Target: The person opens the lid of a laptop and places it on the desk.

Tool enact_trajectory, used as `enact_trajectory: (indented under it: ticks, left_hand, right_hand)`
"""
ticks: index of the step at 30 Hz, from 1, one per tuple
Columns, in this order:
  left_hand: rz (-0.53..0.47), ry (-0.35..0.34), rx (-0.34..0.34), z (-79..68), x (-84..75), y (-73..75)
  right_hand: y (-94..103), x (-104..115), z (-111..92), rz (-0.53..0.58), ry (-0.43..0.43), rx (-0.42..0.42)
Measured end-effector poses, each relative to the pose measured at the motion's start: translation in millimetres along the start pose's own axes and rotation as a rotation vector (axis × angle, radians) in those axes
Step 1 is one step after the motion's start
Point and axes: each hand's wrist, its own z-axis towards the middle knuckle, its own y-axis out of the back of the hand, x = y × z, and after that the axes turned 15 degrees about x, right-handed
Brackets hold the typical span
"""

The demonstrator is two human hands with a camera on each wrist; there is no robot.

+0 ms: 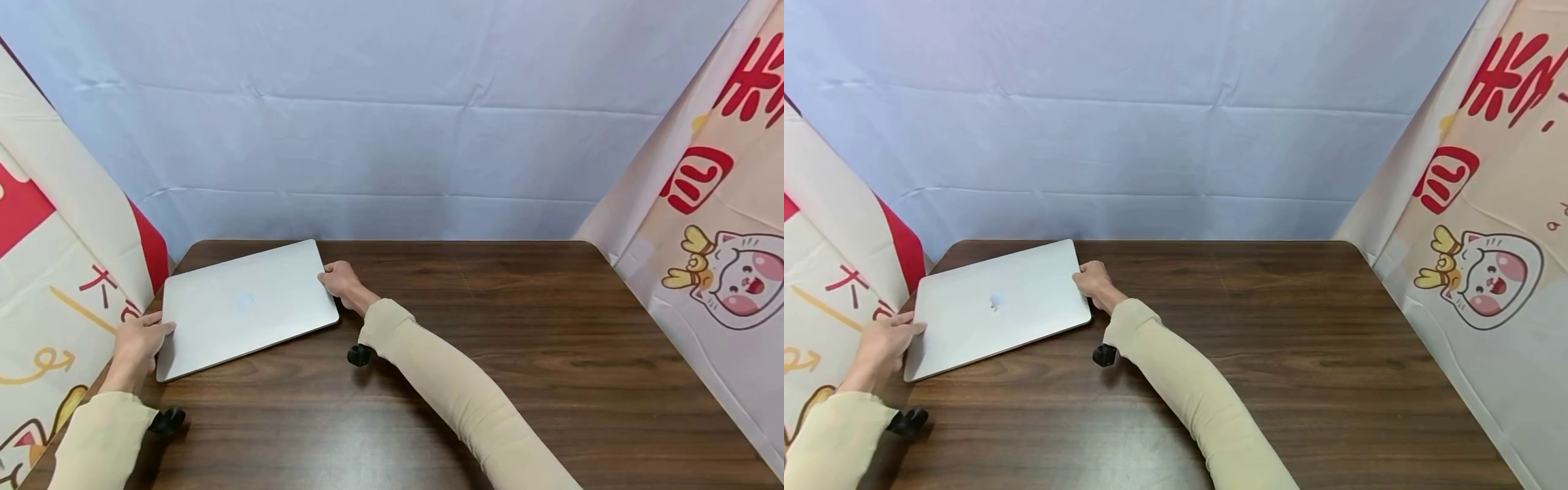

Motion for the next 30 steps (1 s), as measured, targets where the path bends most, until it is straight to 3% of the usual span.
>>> enact_trajectory:
  ticks: [10,22,30]
  left_hand:
    - [-0.011,0.020,0.018,-2.9,-2.0,0.5]
    - [-0.080,-0.005,0.029,-13.7,-12.9,-3.0]
    - [0.021,-0.051,0.046,-23.2,-16.0,-4.0]
  right_hand:
    - [2.3,-6.6,-8.7,-0.068,0.041,0.027]
    - [12.2,-6.0,-21.0,-0.053,0.066,0.015]
    - [20.4,-3.2,-32.3,-0.047,0.079,0.032]
